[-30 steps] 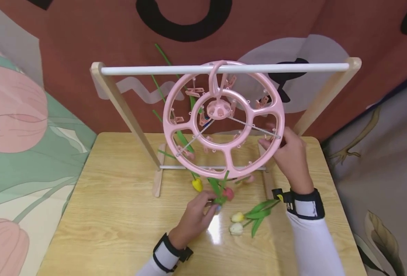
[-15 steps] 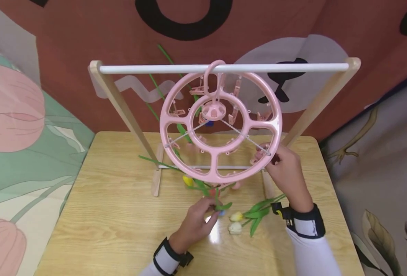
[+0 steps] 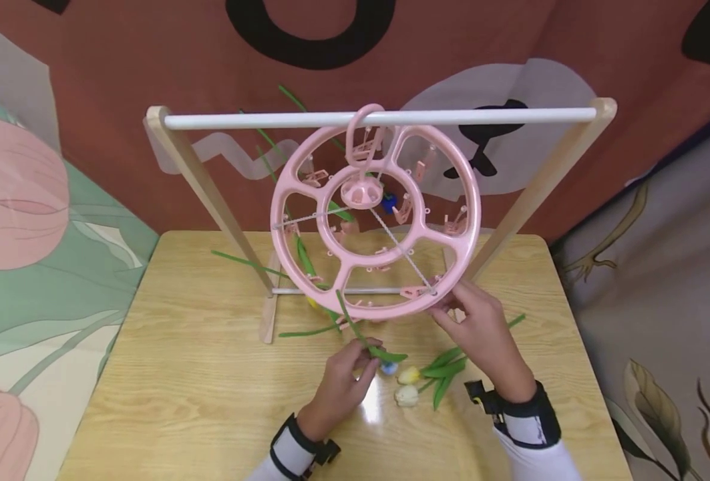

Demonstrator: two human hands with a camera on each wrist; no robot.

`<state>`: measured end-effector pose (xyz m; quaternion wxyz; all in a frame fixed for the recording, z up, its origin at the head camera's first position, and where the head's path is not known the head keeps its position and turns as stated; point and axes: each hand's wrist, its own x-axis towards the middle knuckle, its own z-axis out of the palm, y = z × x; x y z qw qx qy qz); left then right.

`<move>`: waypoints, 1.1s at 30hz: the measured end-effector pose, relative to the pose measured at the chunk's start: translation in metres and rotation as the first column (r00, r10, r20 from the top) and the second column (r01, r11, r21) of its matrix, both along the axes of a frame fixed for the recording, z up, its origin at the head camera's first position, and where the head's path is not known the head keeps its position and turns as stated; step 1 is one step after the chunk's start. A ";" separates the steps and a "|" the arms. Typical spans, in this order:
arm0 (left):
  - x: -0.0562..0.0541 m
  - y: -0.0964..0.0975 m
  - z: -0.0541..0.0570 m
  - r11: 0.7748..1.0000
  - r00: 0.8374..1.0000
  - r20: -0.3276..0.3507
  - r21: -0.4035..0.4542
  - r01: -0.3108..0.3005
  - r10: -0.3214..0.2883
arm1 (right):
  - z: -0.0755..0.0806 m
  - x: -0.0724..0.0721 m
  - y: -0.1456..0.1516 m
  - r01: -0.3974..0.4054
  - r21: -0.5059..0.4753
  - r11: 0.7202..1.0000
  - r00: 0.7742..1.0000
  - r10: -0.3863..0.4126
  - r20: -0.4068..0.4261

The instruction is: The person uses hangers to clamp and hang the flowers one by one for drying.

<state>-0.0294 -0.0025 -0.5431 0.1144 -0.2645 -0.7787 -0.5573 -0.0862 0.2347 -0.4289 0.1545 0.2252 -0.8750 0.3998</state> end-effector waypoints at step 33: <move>-0.029 0.016 0.008 0.965 0.998 0.056 0.255 -0.052 0.038 | -0.026 0.010 -0.046 -0.156 -0.171 0.973 0.976 0.124 -0.181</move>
